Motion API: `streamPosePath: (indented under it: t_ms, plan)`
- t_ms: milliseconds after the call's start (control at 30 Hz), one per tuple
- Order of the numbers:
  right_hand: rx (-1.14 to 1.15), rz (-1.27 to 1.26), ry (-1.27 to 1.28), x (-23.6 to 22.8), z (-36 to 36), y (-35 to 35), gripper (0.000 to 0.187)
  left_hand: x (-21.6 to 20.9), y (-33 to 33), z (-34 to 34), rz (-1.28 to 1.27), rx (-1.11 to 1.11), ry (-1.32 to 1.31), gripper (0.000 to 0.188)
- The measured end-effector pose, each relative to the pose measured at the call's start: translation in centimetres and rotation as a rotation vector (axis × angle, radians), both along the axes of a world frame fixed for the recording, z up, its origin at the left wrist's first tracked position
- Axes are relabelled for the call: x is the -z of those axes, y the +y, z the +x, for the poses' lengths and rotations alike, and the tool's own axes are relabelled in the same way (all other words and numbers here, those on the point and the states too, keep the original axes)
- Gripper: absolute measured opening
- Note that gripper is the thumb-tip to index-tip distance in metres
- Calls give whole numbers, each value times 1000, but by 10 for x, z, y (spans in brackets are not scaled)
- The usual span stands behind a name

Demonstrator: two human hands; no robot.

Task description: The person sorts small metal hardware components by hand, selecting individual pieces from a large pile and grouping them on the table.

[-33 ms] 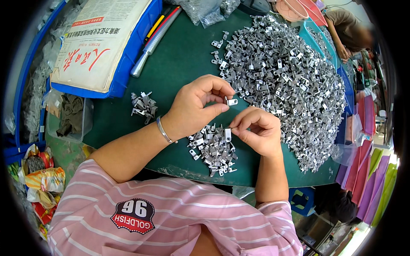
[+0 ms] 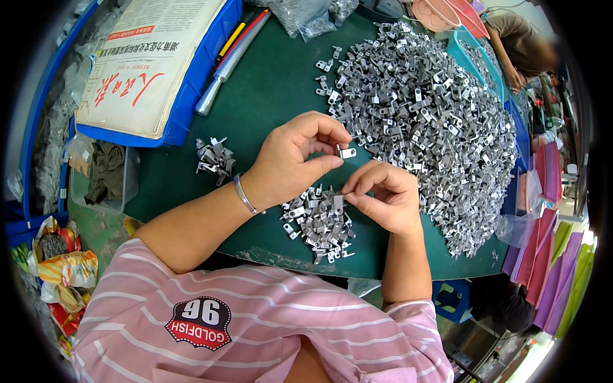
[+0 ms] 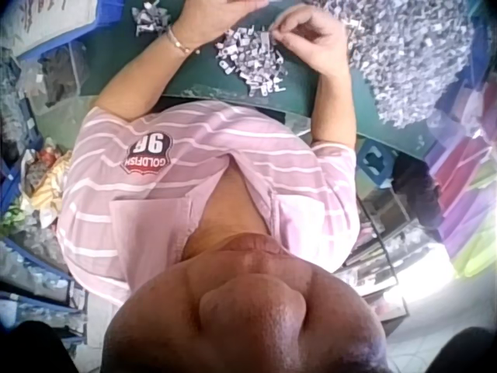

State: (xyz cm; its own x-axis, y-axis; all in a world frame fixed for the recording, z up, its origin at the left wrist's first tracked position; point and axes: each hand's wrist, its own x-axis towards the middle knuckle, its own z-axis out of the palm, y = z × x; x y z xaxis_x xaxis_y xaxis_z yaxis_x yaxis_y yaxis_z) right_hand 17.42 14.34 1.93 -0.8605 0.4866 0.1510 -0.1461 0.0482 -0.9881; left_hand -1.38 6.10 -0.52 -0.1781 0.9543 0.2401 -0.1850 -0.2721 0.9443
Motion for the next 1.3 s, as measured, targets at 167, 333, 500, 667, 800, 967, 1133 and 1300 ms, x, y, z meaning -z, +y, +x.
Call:
streamPosePath:
  t_ms: [167, 333, 500, 667, 800, 967, 1133, 1300]
  plan:
    - [299, -159, -52, 10, -6, -5, 15, 1, 0, 1, 28, 64, -3, 34]
    - [283, -98, -46, 11, -4, -4, 9, 0, 0, 0, 137, 3, 158, 35]
    - [-94, 295, -84, -3, 1, 4, 7, 2, 7, -15, -9, -376, 313, 28]
    - [25, 431, -88, -1, -3, -3, 6, -5, 23, -9, -156, -284, 724, 26]
    - [262, 511, -152, 0, -3, -1, 6, 18, 54, -11, -94, -281, 958, 19]
    - [446, 387, -168, 14, -2, 5, 7, 3, 47, -13, -461, -176, 533, 13]
    - [479, 38, -184, 15, -3, 5, 15, -10, 27, -10, -573, -36, -25, 13]
    - [398, -118, -121, 14, -5, 2, 16, -17, 10, 7, -460, 7, -4, 14]
